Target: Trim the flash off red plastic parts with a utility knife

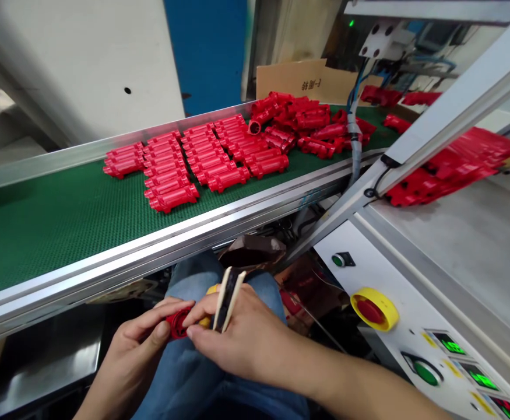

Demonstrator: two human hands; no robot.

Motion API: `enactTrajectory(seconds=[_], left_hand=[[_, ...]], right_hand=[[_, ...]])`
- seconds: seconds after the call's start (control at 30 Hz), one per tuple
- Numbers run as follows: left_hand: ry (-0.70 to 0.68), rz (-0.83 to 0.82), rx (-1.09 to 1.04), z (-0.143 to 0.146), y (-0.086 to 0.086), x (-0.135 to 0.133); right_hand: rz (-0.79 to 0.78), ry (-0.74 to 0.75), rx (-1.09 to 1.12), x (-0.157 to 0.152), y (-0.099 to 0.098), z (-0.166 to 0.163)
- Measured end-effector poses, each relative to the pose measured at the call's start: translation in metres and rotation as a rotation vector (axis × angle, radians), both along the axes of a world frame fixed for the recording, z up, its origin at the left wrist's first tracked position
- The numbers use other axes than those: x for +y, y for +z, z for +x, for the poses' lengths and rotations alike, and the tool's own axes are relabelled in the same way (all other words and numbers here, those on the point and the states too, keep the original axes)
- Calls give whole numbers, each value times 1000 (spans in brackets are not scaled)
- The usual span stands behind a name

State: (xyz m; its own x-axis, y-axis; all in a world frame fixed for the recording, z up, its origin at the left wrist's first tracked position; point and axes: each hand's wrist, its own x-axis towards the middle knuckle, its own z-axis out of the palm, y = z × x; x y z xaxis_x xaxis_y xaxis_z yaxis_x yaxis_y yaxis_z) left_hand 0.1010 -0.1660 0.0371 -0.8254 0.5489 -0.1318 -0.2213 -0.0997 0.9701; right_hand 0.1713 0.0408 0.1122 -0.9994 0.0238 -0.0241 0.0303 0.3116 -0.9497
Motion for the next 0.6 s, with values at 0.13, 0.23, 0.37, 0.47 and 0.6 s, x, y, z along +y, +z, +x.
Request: enactTrajectory(seconds=[0.13, 0.23, 0.37, 0.47, 0.6], left_hand=[[10, -68, 88, 1, 10, 3], [37, -135, 204, 2, 14, 4], [86, -186, 178, 4, 13, 2], [141, -79, -77, 6, 13, 3], [139, 142, -400, 11, 16, 6]], right_hand=[[246, 93, 154, 0, 2, -3], [443, 156, 187, -4, 1, -2], [567, 183, 233, -10, -1, 3], [377, 21, 260, -3, -2, 6], [226, -98, 250, 14, -5, 12]])
